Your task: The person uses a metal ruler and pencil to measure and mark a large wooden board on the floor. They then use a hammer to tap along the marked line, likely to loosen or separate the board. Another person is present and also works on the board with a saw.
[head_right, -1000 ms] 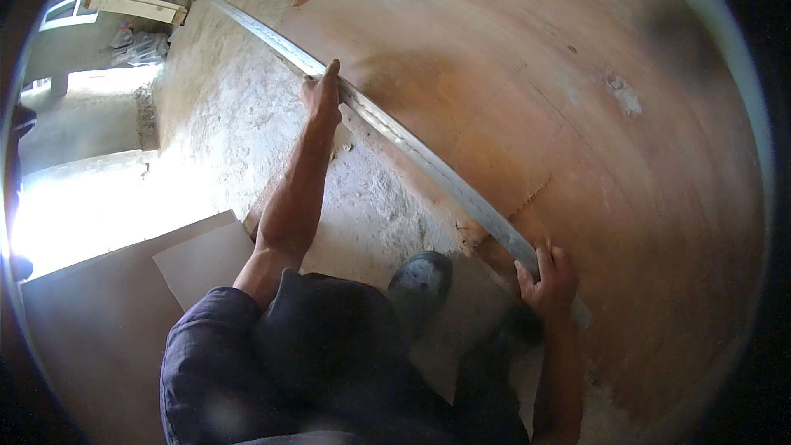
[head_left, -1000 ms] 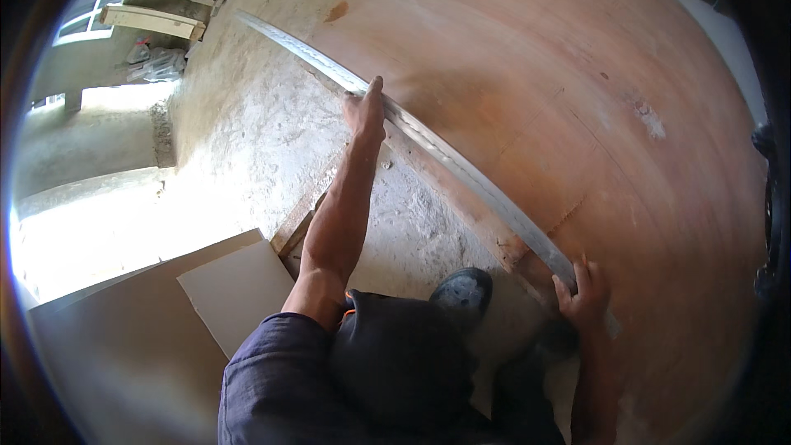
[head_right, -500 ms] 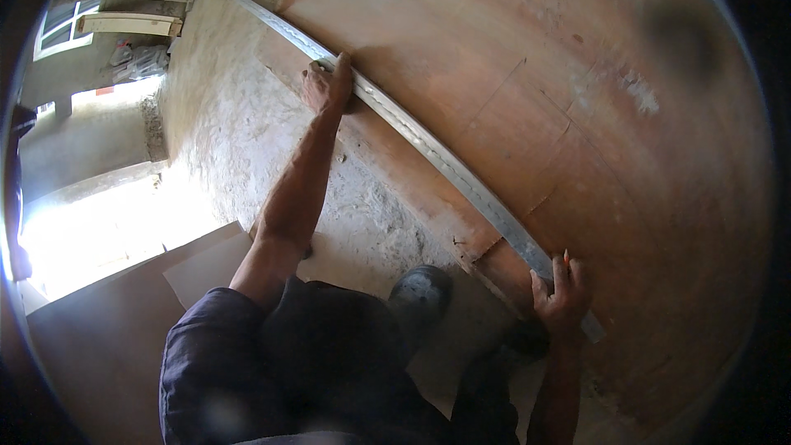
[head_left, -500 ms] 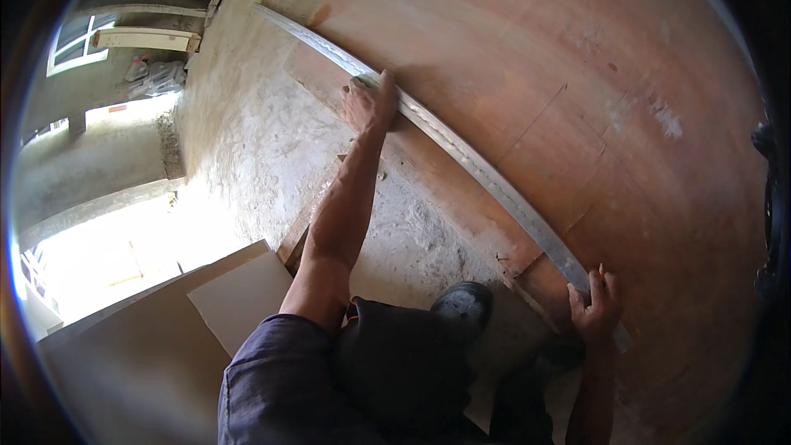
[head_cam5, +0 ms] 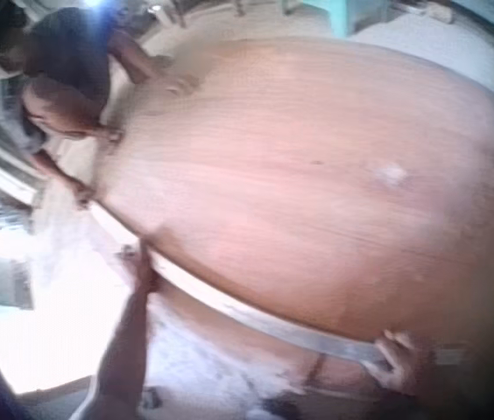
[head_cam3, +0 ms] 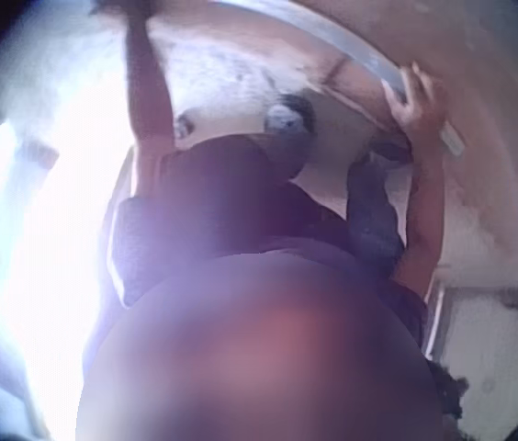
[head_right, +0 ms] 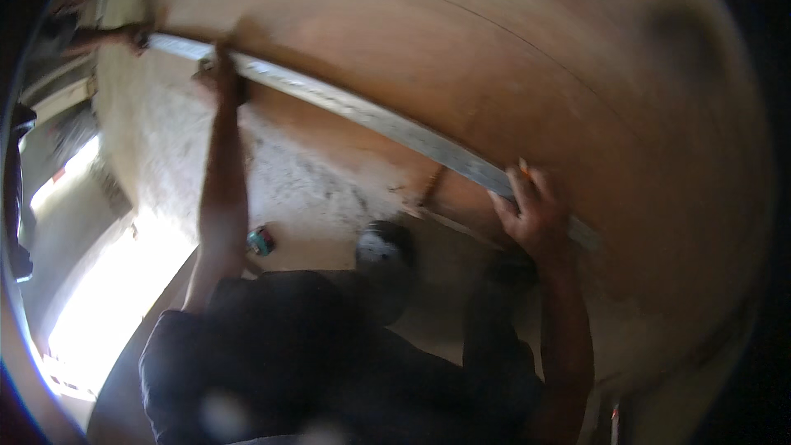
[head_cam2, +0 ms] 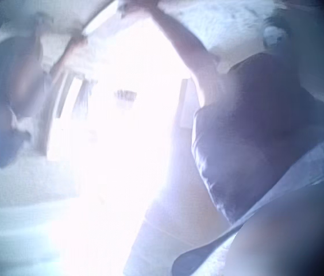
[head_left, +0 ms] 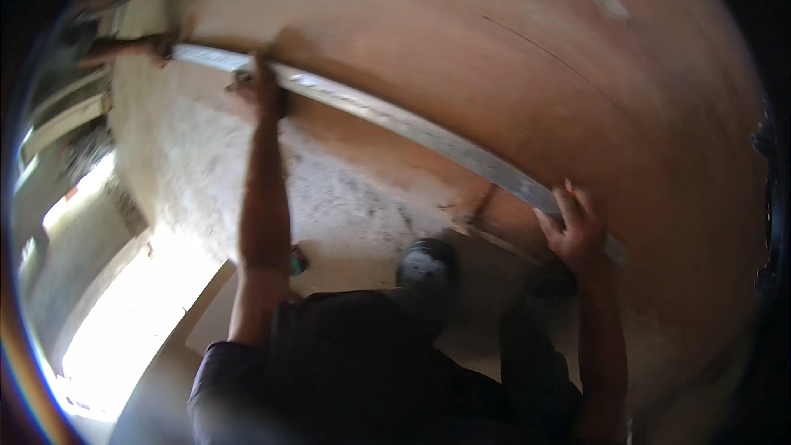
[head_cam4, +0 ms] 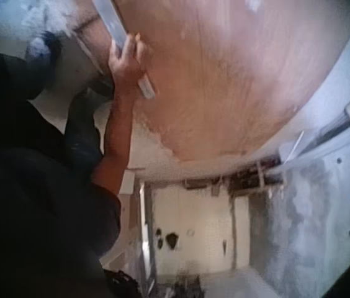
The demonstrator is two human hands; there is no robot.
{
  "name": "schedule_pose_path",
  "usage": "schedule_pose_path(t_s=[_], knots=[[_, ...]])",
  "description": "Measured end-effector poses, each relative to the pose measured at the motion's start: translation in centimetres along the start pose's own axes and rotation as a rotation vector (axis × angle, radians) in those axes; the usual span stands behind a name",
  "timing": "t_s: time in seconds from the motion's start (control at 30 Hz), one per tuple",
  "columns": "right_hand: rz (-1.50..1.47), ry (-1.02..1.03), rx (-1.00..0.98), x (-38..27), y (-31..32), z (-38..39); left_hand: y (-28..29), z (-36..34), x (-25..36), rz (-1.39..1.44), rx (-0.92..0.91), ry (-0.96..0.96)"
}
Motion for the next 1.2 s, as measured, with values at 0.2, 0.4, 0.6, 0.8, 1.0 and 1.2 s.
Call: schedule_pose_path(t_s=[0.2,0.4,0.6,0.8,1.0,1.2], knots=[[-0.046,0.003,0.013,-0.4,0.8,-0.5,2.8,0.2,0.4,-0.052,0.1,0.059],[-0.047,-0.028,0.004,-0.6,1.2,-0.9,3.4,0.7,1.8,-0.022,0.021,0.036],[-0.07,-0.027,0.017,-0.2,1.0,-0.5,3.9,1.5,2.0,-0.076,0.142,0.01],[-0.058,-0.011,0.018,-0.6,1.0,-1.0,3.8,1.2,2.0,-0.1,0.209,-0.029],[-0.029,-0.007,-0.017,-0.1,0.7,0.0,2.1,0.4,0.9,-0.097,0.045,0.024],[-0.083,-0.039,-0.025,-0.3,0.0,0.3,2.0,1.5,0.5,-0.113,0.131,0.097]])
Point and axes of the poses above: each hand's wrist, its own z-axis away from the middle knuckle, its own y-axis out of the back of the hand, x = y × z, the point moved 6 cm from there along -z, towards the middle knuckle, and after that the axes turned 8 degrees about -z, right-handed, at the moved point
